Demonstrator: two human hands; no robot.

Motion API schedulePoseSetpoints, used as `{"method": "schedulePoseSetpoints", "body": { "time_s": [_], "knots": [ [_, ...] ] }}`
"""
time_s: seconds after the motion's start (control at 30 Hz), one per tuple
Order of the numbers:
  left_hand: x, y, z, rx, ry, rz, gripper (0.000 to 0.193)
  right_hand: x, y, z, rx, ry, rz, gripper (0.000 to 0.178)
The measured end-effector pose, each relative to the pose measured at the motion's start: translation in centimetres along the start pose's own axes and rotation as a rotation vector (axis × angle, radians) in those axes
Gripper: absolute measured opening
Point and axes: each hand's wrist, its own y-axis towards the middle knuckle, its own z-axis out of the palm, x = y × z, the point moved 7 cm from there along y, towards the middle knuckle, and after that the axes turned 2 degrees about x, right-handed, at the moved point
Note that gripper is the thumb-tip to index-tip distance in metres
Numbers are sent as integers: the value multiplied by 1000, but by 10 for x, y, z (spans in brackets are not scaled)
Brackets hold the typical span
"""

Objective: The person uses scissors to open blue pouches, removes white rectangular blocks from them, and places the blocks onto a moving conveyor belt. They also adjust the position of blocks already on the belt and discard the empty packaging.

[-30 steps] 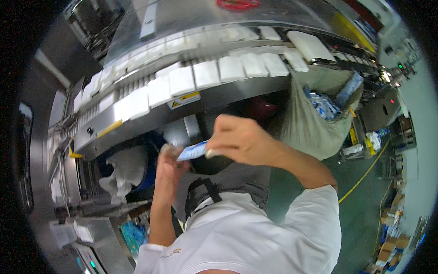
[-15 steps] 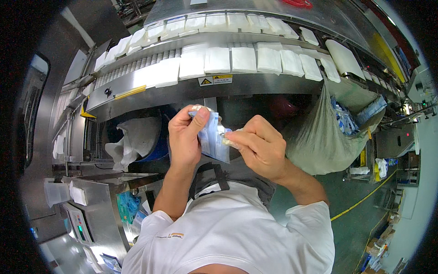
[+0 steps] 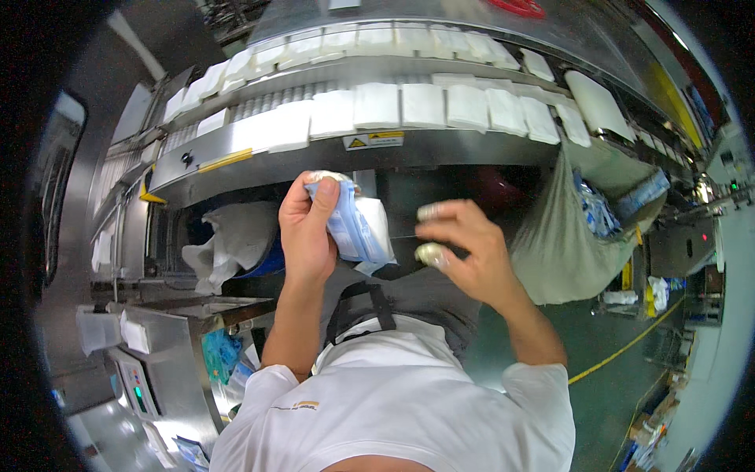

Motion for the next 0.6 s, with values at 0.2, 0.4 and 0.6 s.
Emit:
{"method": "schedulePoseSetpoints", "body": {
  "time_s": [0.2,0.4,0.6],
  "knots": [
    [0,-9,26,94,308,87,12,15,34,7,-89,239,140,23],
    [2,-11,18,69,272,160,9,17,27,6,-183,141,-9,14],
    [15,-8,0,-8,123,30,15,20,8,-13,-348,-18,-27,14]
  ]
}}
